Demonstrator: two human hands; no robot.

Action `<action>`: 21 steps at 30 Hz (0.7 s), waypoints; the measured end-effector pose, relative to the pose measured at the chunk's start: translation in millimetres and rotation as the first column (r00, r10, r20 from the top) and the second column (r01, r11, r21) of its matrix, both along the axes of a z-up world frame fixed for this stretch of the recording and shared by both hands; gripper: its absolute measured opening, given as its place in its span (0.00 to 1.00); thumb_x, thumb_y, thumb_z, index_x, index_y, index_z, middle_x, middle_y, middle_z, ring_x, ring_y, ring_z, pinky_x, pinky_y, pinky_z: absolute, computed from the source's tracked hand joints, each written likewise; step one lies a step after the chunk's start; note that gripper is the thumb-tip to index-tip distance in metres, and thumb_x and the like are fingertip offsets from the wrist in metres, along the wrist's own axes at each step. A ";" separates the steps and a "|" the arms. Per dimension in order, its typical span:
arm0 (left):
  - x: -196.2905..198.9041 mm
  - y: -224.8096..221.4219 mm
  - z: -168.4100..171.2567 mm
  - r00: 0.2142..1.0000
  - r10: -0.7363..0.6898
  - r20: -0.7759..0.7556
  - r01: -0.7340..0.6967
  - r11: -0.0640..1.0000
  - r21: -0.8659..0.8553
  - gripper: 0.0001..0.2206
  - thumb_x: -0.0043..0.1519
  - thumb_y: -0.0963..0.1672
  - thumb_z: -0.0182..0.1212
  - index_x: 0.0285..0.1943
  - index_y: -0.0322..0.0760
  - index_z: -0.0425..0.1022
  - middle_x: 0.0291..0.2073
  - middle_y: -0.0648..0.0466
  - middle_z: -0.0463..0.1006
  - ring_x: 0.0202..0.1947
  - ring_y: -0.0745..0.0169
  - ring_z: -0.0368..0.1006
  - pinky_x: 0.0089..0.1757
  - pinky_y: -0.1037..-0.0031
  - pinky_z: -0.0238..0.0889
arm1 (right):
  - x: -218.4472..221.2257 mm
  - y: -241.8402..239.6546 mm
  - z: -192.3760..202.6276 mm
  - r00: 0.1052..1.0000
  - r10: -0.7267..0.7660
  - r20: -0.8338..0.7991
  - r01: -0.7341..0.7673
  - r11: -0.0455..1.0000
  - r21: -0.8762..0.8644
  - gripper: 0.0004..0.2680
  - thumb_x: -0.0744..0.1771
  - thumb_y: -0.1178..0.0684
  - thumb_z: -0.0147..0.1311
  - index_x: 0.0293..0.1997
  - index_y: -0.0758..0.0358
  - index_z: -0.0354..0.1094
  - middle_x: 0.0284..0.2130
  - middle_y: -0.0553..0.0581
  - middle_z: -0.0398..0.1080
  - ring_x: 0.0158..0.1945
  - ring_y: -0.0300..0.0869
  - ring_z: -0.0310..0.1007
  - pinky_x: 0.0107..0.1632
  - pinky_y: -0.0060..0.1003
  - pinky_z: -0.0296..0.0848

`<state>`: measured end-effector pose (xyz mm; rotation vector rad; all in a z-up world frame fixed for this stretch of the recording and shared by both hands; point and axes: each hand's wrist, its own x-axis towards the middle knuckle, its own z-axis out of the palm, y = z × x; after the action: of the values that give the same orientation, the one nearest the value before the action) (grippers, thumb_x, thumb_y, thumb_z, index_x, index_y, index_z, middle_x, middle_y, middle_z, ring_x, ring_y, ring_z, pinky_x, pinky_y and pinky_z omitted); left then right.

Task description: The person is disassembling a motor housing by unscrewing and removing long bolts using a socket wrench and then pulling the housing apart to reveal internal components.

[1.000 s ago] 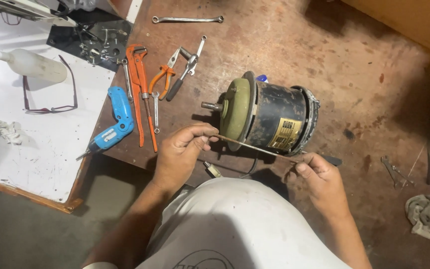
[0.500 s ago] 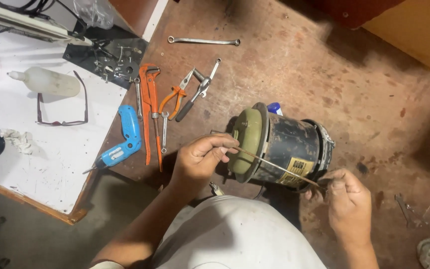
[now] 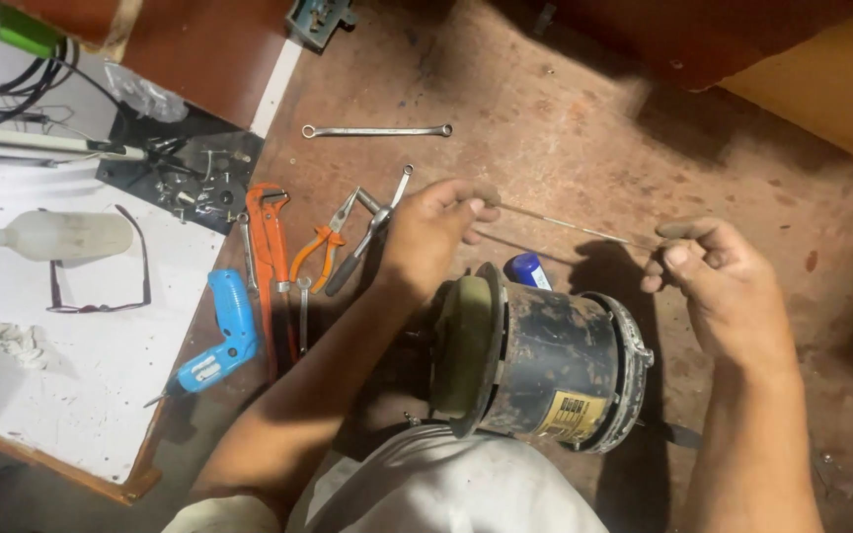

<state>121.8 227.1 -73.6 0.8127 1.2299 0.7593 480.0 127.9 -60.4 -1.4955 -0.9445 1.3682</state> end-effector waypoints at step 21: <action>-121.9 123.8 -159.8 0.195 0.248 -0.949 0.774 0.556 0.305 0.06 0.61 0.41 0.79 0.41 0.47 0.87 0.39 0.53 0.84 0.42 0.42 0.82 0.44 0.50 0.68 | -105.8 -61.6 96.4 0.619 0.158 0.769 -0.121 0.987 -0.105 0.21 0.76 0.45 0.53 0.82 0.56 0.71 0.72 0.61 0.79 0.74 0.57 0.77 0.73 0.57 0.72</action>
<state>-0.1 350.9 -233.3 2.5850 1.6784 0.2977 374.2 66.3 36.0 -2.1451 -1.5996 0.7893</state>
